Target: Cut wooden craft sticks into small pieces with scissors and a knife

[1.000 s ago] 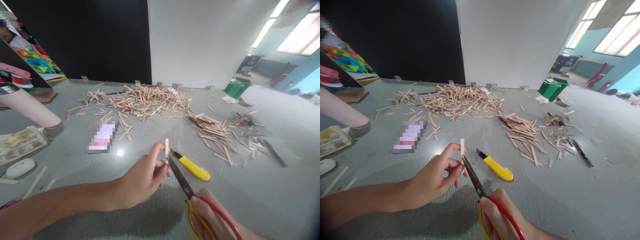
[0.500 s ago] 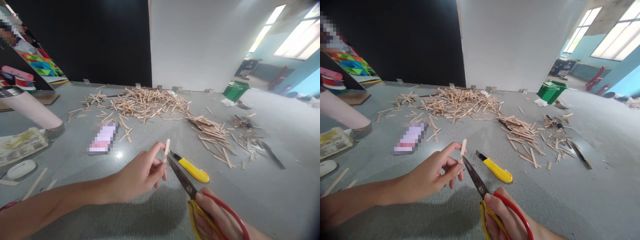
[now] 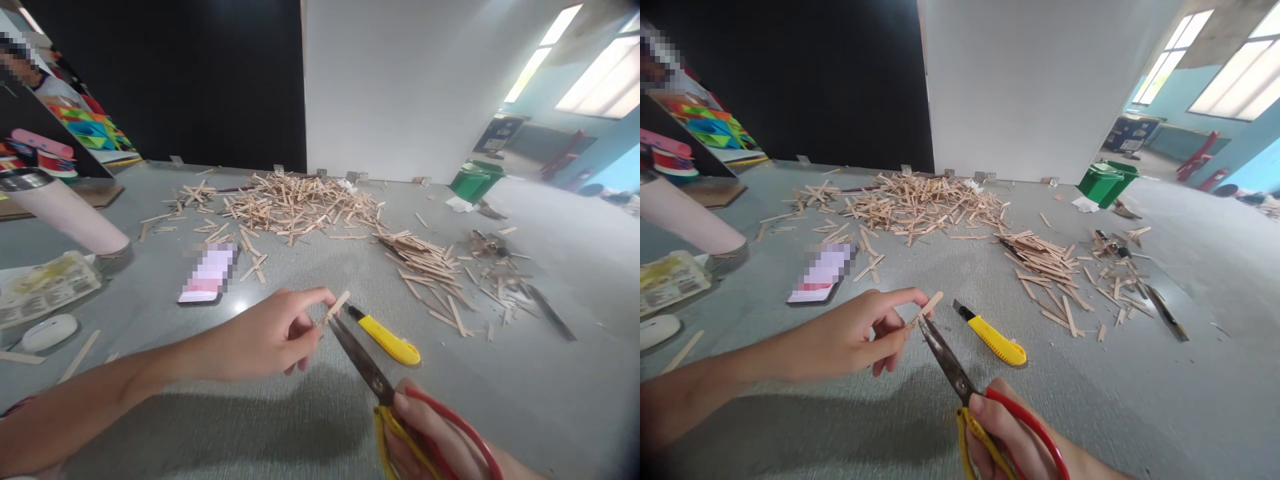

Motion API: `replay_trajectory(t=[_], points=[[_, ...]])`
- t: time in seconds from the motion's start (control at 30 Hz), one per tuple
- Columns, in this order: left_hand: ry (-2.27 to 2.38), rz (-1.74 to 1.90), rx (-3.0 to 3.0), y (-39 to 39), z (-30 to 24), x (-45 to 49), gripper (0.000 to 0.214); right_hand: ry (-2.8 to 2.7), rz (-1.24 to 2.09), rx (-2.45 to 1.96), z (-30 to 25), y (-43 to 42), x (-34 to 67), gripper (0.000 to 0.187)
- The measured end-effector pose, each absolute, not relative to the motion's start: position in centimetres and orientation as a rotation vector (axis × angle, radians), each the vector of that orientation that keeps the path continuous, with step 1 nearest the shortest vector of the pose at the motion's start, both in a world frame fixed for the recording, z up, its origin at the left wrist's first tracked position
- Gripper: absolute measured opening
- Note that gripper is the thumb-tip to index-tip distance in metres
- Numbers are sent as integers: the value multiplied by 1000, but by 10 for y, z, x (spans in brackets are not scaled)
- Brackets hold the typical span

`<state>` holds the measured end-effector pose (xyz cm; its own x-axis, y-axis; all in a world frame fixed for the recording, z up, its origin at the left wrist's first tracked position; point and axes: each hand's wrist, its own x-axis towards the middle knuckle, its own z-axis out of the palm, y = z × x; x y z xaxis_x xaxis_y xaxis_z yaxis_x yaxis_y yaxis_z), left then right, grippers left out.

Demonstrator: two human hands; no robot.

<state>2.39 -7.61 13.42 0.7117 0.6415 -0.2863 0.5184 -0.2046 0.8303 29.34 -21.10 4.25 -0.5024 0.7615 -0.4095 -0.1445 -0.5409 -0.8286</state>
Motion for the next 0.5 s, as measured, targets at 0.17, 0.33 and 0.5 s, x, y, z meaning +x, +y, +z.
replay_trajectory(t=[0.17, 0.33, 0.5], points=[[895, 103, 2031, -73, 138, 16, 41, -1229, 2005, -1082, 51, -202, 293, 71], [915, 127, 2176, -77, 141, 12, 40, -1402, 2027, -1085, 57, -193, 296, 72], [946, 201, 2151, -80, 140, 8, 36, -1497, 2041, -1099, 57, -188, 296, 74]])
